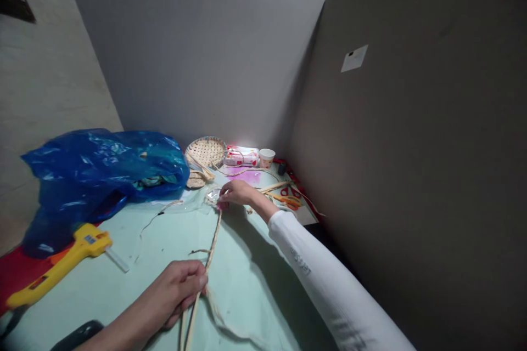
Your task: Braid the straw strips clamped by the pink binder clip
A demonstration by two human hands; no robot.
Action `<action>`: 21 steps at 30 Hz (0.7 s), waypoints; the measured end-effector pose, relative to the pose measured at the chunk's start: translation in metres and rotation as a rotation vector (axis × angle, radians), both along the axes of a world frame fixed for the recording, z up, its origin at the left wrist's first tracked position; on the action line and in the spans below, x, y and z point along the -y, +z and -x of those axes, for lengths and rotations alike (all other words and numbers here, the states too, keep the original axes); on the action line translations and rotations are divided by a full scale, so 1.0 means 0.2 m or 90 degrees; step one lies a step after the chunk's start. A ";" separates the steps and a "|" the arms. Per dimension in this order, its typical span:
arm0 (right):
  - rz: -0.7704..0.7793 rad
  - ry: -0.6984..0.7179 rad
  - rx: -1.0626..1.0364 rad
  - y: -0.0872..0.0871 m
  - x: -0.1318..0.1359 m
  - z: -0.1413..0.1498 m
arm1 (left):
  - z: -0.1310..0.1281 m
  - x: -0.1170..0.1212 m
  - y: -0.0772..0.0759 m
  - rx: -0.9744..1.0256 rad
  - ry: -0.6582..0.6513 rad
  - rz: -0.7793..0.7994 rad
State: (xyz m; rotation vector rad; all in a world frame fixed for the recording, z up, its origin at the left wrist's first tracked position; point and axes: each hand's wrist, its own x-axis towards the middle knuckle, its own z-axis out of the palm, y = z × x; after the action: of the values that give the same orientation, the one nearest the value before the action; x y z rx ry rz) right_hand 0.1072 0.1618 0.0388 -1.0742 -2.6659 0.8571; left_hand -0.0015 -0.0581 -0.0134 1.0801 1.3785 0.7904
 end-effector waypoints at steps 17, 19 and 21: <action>0.273 0.037 -0.179 0.02 -0.13 -0.07 | 0.06 -0.11 0.00 -0.140 0.009 -0.074; 0.297 0.042 -0.201 0.02 -0.16 -0.09 | 0.06 -0.14 0.01 -0.167 0.008 -0.094; 0.299 0.036 -0.227 0.02 -0.19 -0.11 | 0.07 -0.17 0.03 -0.188 0.002 -0.108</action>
State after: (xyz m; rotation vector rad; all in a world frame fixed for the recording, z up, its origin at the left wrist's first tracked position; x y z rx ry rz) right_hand 0.1288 0.1999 0.0428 -0.8223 -2.2596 1.5737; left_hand -0.0156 -0.0234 -0.0079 1.3692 1.5812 0.7824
